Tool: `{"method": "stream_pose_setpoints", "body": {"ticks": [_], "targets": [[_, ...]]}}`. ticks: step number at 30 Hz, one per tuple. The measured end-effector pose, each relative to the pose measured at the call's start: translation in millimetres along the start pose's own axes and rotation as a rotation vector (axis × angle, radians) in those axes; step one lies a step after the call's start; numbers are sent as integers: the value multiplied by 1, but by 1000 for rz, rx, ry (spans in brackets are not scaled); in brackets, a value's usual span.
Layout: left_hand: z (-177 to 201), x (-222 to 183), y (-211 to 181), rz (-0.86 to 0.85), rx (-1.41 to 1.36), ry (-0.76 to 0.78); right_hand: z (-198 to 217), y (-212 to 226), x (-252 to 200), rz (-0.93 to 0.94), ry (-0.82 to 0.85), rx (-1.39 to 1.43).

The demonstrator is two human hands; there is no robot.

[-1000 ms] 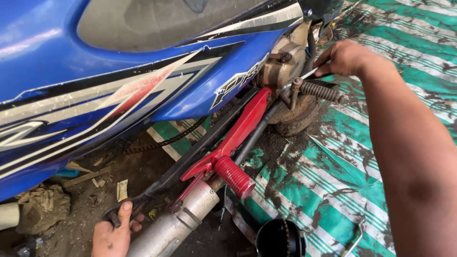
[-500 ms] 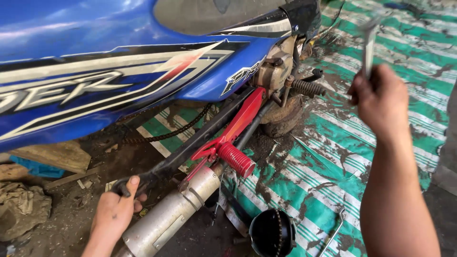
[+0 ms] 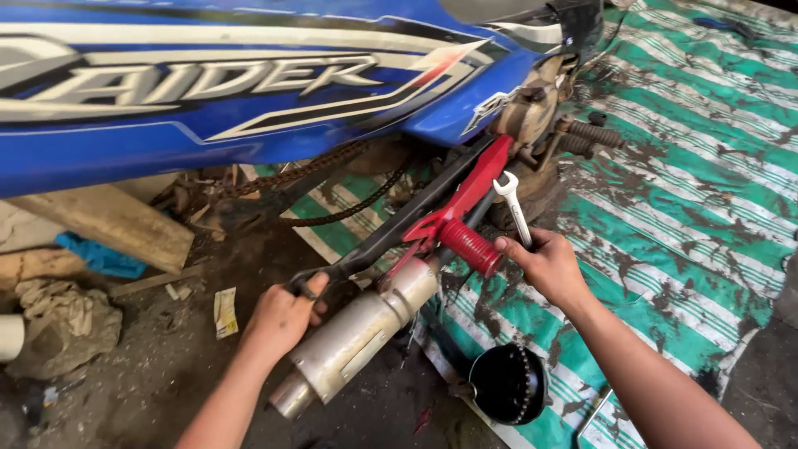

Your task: Adjusting and tightening a motorcycle chain using a wrench and pliers.

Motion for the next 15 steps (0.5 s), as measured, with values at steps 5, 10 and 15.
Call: {"method": "stream_pose_setpoints", "body": {"ticks": [5, 10, 15], "targets": [[9, -8, -7, 3, 10, 0, -18, 11, -10, 39, 14, -93], [56, -16, -59, -63, 13, -58, -12, 21, -18, 61, -14, -198], [59, -28, -62, -82, -18, 12, -11, 10, -13, 83, -50, -226]]}}
Point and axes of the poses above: each hand's wrist, its own x-axis towards the middle knuckle, its own z-axis out of the back of the hand, y = z × x, the point moved 8 cm from there along x, towards the middle knuckle, and after that the axes turned 9 degrees about -y, right-handed, at the moved point
